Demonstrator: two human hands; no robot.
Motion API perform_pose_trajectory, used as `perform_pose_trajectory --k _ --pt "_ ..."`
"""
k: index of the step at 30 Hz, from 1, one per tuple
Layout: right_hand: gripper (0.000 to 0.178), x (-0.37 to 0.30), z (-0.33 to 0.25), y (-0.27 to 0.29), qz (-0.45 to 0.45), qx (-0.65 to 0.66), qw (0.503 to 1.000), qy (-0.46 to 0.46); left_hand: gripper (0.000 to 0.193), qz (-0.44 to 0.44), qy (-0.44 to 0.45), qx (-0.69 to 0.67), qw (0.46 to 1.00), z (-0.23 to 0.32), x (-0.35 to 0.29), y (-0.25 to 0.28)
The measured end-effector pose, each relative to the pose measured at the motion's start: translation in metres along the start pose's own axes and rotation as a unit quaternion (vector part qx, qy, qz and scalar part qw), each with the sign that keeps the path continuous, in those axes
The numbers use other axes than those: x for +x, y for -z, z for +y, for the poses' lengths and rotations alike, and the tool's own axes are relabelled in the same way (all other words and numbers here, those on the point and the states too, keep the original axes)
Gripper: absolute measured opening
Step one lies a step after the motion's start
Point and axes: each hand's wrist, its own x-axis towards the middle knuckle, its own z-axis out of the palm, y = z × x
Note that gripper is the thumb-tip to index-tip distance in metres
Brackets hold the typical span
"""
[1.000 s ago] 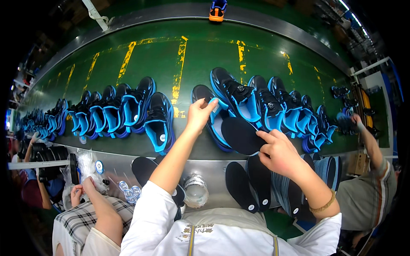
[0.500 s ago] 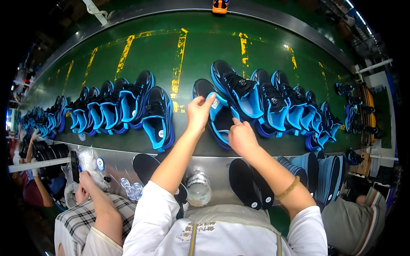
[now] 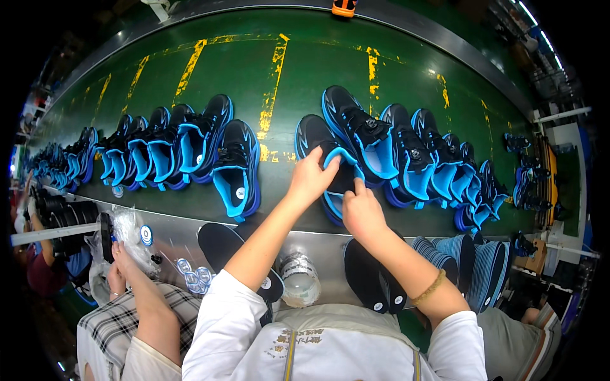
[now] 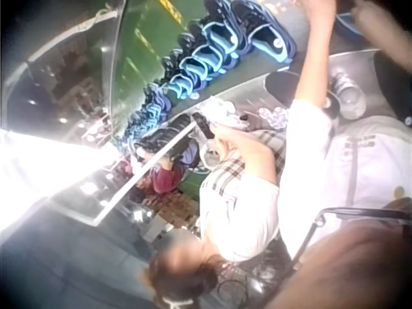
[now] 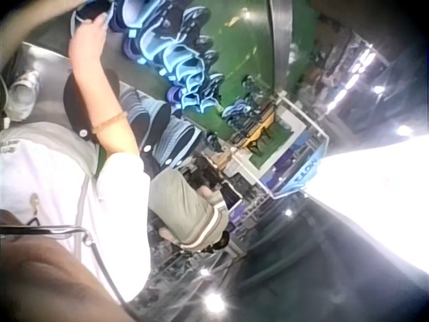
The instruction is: The person picks up insoles from a stack and places them inside blue and black athletic shoes on a conveyor belt, smoothing them into place by hand.
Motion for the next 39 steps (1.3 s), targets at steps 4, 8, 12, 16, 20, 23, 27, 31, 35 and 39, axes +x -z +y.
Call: perform_pose_trajectory --k 4,8,12,16,20,23,27,31,35,39 --pt "0.016 -0.006 0.001 0.011 0.001 -0.009 1.0 0.003 0.031 0.061 -0.024 0.133 0.989 -0.005 0.003 0.0" --pt "0.015 -0.008 0.002 0.012 -0.029 0.028 0.999 -0.013 0.028 0.102 -0.019 0.047 0.994 -0.014 -0.001 -0.007" --pt "0.014 0.012 0.022 -0.024 0.084 0.065 0.994 0.041 0.028 0.103 -0.084 -0.166 0.977 -0.005 0.001 -0.025" --pt "0.014 0.007 0.007 -0.02 0.129 0.073 0.988 0.05 0.027 0.07 -0.025 -0.129 0.989 -0.012 -0.001 -0.007" --pt "0.022 -0.004 -0.006 0.037 -0.114 -0.013 0.992 -0.055 0.027 0.014 0.075 -0.061 0.995 0.002 -0.001 0.004" --pt "0.021 0.024 0.014 0.027 -0.208 -0.022 0.978 0.023 0.026 0.01 0.055 -0.079 0.995 0.002 0.001 -0.001" --pt "0.016 0.03 0.023 0.014 -0.202 0.016 0.977 0.066 0.022 -0.01 0.064 -0.036 0.997 -0.012 0.002 0.003" --pt "0.012 0.035 0.028 -0.023 -0.076 -0.016 0.989 0.126 0.022 0.005 0.057 -0.044 0.997 -0.011 0.005 -0.007" --pt "0.013 0.041 0.021 -0.009 -0.005 0.029 0.986 0.166 0.024 0.034 0.027 -0.039 0.998 -0.017 0.004 -0.008" --pt "0.013 0.026 0.024 0.019 -0.161 -0.016 0.976 0.143 0.025 0.069 0.006 0.015 0.997 -0.022 0.002 -0.005"
